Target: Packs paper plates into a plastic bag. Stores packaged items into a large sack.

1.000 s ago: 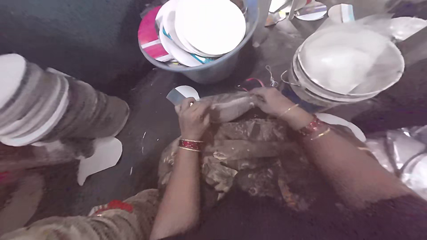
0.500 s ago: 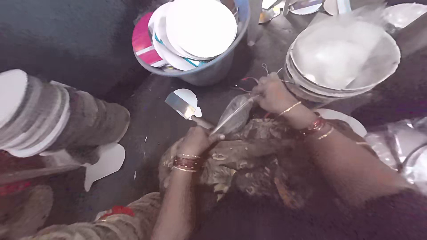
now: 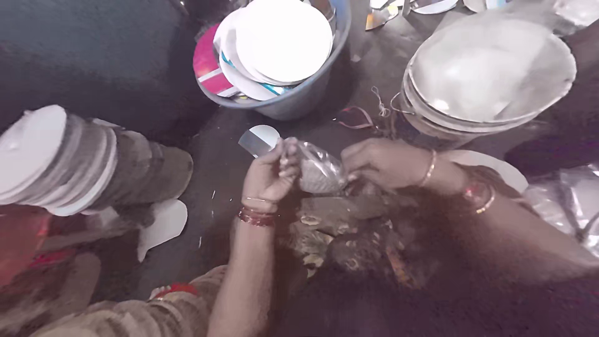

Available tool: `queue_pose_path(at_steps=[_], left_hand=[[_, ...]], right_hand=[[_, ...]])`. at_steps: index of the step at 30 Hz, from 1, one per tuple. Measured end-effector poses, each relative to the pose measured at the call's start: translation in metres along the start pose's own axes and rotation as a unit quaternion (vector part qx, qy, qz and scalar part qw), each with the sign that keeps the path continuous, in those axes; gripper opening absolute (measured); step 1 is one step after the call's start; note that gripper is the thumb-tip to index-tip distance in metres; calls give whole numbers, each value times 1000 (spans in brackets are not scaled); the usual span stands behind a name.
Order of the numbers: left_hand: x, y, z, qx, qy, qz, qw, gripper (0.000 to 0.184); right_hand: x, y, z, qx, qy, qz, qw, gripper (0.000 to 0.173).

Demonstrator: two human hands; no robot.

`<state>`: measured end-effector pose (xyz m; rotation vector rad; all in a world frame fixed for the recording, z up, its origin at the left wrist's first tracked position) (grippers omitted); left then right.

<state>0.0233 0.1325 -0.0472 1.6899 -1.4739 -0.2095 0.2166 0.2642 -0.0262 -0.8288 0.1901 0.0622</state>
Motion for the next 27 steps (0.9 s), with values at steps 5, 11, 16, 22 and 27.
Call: queue_pose_path(at_steps=[5, 11, 16, 22, 27], left_hand=[[18, -14, -51, -362, 20, -80, 928, 33], [17, -15, -27, -247, 64, -20, 967, 39], [25, 1, -6, -489, 101, -228, 836, 4], [14, -37, 27, -636, 41, -335, 694, 130], [11, -51, 18, -525, -8, -405, 749, 83]], right_hand=[[-10, -17, -33, -14, 145, 178, 973, 17], [-6, -12, -7, -397, 241, 52, 884, 23], [-4, 0, 3, -600, 267, -25, 753, 38], [0, -7, 2, -685, 246, 8, 686, 40], [-3, 0, 9, -689, 342, -28, 639, 47]])
Point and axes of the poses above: each hand's wrist, its own x-axis away from the middle knuckle, its own z-axis out of the back of the hand, y = z × x, the point moved 2 cm from there along -x, towards the middle knuckle, and after that the axes turned 5 degrees about -x, right-handed, at the moved point
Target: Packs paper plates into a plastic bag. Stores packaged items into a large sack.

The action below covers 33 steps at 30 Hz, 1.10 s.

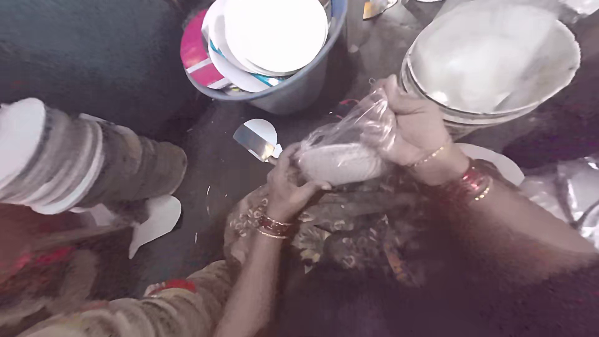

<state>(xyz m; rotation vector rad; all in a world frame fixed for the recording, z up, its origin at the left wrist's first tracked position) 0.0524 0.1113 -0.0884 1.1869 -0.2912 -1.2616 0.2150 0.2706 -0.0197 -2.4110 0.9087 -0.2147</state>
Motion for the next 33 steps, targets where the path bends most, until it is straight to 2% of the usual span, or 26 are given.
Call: queue_pose_path(at_steps=[2, 3, 4, 5, 6, 7, 8, 10, 12, 13, 16, 17, 19, 21, 22, 23, 24, 26, 27, 28, 30, 33], left_hand=[[-5, 5, -4, 32, 32, -18, 999, 61], [-7, 8, -7, 44, 49, -5, 998, 54], [-10, 9, -10, 43, 59, 12, 997, 50], [-13, 10, -11, 33, 64, 26, 997, 47], [-16, 8, -12, 29, 61, 38, 997, 44], [-18, 6, -12, 35, 52, 51, 997, 42], [-18, 5, -12, 47, 43, 61, 996, 42], [-13, 0, -12, 81, 37, 69, 994, 42], [-8, -7, -11, 92, 38, 58, 993, 51], [-7, -10, -10, 76, 29, 47, 996, 63], [-9, -26, -7, -61, -37, 32, 997, 116], [-9, -32, -7, -99, -67, 47, 992, 126], [-7, -40, -10, -131, -113, 87, 981, 135], [-7, -37, -11, -144, -94, 99, 980, 129], [-7, -33, -10, -150, -69, 103, 981, 124], [-6, -30, -8, -145, -44, 100, 983, 118], [-5, -28, -6, -132, -30, 97, 986, 112], [-3, -28, -6, -111, -11, 98, 989, 100], [-3, -29, -7, -106, -9, 107, 989, 95], [-3, -29, -6, -99, -17, 128, 987, 90], [-2, -31, -6, -88, -56, 191, 976, 91], [0, -47, -14, -57, -119, 229, 965, 119]], right_hand=[[-4, -7, 3, 117, -10, 50, 992, 42], [-5, -8, 8, 223, -59, 80, 970, 34], [-6, -7, 12, 345, -121, 100, 925, 21], [-6, -4, 14, 453, -185, 93, 867, 26], [-5, 2, 15, 542, -235, 61, 805, 53], [-4, 10, 15, 612, -261, 37, 745, 72], [-2, 18, 14, 658, -265, 21, 704, 85], [-3, 31, 16, 732, -245, 40, 635, 88], [-5, 35, 17, 740, -231, 44, 630, 65], [-6, 35, 18, 737, -225, 51, 635, 53], [-6, 39, 21, 728, -187, 83, 655, 34], [-6, 37, 21, 713, -158, 84, 678, 32], [-9, 25, 21, 650, -80, 37, 755, 24], [-13, 14, 22, 550, -26, -39, 834, 16], [-14, 11, 24, 523, -22, -65, 850, 15], [-14, 7, 25, 528, -43, -78, 844, 19], [-15, 3, 27, 567, -72, -89, 816, 33], [-19, -2, 30, 674, -120, -141, 715, 85], [-22, 0, 35, 707, -126, -158, 678, 100], [-24, 3, 40, 725, -126, -154, 660, 103], [-24, 7, 41, 734, -118, -121, 658, 88], [-16, 21, 26, 728, -91, -89, 674, 51]])
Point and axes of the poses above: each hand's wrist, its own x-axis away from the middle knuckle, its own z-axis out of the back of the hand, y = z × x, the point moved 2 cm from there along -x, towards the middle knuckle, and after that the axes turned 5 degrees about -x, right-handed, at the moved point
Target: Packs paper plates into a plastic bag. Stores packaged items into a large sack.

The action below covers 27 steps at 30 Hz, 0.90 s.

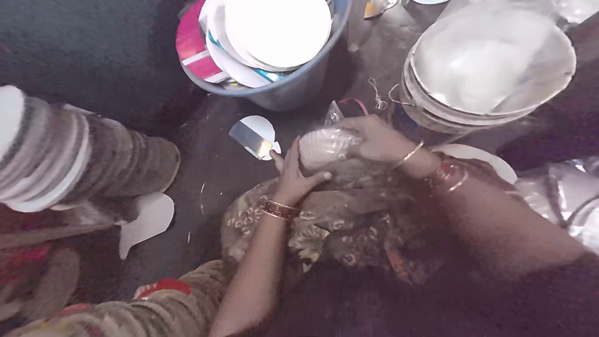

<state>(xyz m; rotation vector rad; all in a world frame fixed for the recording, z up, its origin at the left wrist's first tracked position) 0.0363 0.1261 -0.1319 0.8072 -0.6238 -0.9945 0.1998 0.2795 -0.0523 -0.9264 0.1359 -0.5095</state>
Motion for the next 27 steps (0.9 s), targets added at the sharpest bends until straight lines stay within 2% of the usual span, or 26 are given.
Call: queue_pose_path(at_steps=[1, 3, 5, 7, 9, 11, 13, 14, 15, 16, 18, 19, 20, 22, 24, 27], left_hand=[[-2, -3, -3, 10, 2, 1, 1000, 123], [-3, -8, -7, 21, 13, -7, 1000, 114], [-2, -9, -4, 35, 14, -11, 999, 93], [-1, -4, 1, 47, -1, 3, 999, 76], [-2, -3, 6, 53, -12, 15, 998, 66], [0, 0, 10, 37, -11, -2, 999, 70], [2, 7, 10, 5, 5, -85, 996, 85], [3, 9, 8, -3, 8, -121, 993, 85], [4, 12, 4, -18, 5, -148, 989, 76], [6, 15, 0, -51, -10, -159, 986, 61], [7, 20, -7, -151, -99, -131, 975, 34], [7, 20, -11, -189, -128, -129, 965, 26], [8, 21, -13, -217, -123, -148, 957, 20], [11, 22, -13, -224, -44, -222, 948, 15], [13, 22, -9, -170, 12, -276, 946, 19], [14, 18, -5, 8, -29, -265, 964, 27]], right_hand=[[2, -5, -9, 14, 7, 6, 1000, 40], [6, -14, -23, 61, -10, 19, 998, 21], [8, -19, -24, 81, -39, 28, 996, 21], [10, -13, -21, 97, -25, 103, 990, 20], [13, -9, -19, 133, 27, 204, 970, 17], [20, -17, -18, 121, 64, 248, 959, 20], [23, -23, -19, 62, 98, 282, 952, 21], [23, -25, -19, 21, 101, 291, 951, 20], [22, -25, -18, -11, 95, 289, 952, 19], [19, -23, -15, -29, 83, 274, 958, 19], [14, -12, -6, -4, 50, 207, 977, 18], [13, -7, 0, 27, 16, 153, 988, 19], [12, -5, 6, 62, -38, 87, 994, 20], [10, -3, 9, 129, -158, -29, 979, 23], [11, -1, 0, 131, -233, -69, 961, 29], [12, -1, -17, 125, -307, -74, 941, 45]])
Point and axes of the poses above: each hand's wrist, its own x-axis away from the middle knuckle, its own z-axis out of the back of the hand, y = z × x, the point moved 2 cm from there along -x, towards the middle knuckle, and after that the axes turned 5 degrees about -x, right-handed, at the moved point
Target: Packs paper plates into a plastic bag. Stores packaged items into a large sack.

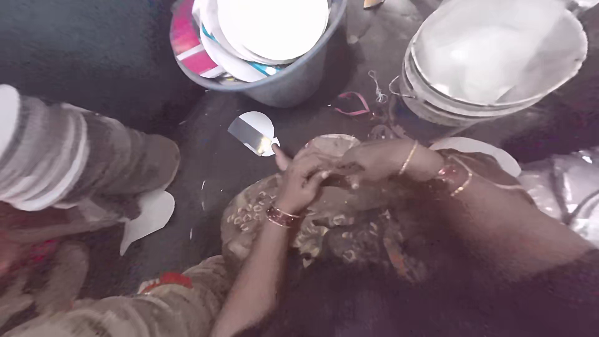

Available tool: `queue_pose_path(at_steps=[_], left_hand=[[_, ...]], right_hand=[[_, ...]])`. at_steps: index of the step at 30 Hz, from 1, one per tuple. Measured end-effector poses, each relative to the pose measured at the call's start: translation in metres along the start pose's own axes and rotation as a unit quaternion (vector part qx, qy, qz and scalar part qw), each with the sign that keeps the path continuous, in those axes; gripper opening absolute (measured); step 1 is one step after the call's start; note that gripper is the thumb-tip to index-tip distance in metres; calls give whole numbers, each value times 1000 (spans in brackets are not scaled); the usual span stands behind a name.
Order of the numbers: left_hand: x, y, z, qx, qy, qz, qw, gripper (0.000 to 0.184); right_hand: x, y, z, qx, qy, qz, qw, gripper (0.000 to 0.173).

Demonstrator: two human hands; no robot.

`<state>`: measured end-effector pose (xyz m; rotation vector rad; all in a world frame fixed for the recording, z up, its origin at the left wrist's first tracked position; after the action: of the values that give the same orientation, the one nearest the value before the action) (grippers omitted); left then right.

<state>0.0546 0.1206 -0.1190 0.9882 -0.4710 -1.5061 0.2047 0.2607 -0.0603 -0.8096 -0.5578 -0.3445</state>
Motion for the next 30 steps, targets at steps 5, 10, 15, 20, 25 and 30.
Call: queue_pose_path(at_steps=[5, 10, 15, 20, 25, 30], left_hand=[[12, 2, 9, -20, -51, 47, 997, 30], [29, 10, 10, -260, -88, 88, 957, 50], [33, 23, 10, -277, -40, -9, 960, 36], [37, 18, 17, -252, -35, -79, 964, 41], [44, 19, 30, -409, 109, -89, 902, 24], [41, 29, 39, -498, 206, -6, 842, 23]], right_hand=[[-10, 18, -19, 140, 35, -57, 988, 29], [-5, 28, -4, 222, 105, -128, 961, 17], [6, 15, 15, 74, 68, 23, 995, 13], [23, -1, 22, -90, 70, 191, 975, 7], [-30, 57, -30, 150, 210, 136, 956, 49], [-2, 19, 10, 168, 86, -57, 980, 17]])
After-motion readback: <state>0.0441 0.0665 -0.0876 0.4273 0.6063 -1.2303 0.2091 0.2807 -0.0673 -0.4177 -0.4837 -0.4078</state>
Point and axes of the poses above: each hand's wrist, its own x-axis away from the middle knuckle, its own z-axis out of the back of the hand, y = z × x, the point moved 2 cm from there along -x, towards the middle knuckle, and after that the axes turned 5 degrees about -x, right-handed, at the moved point
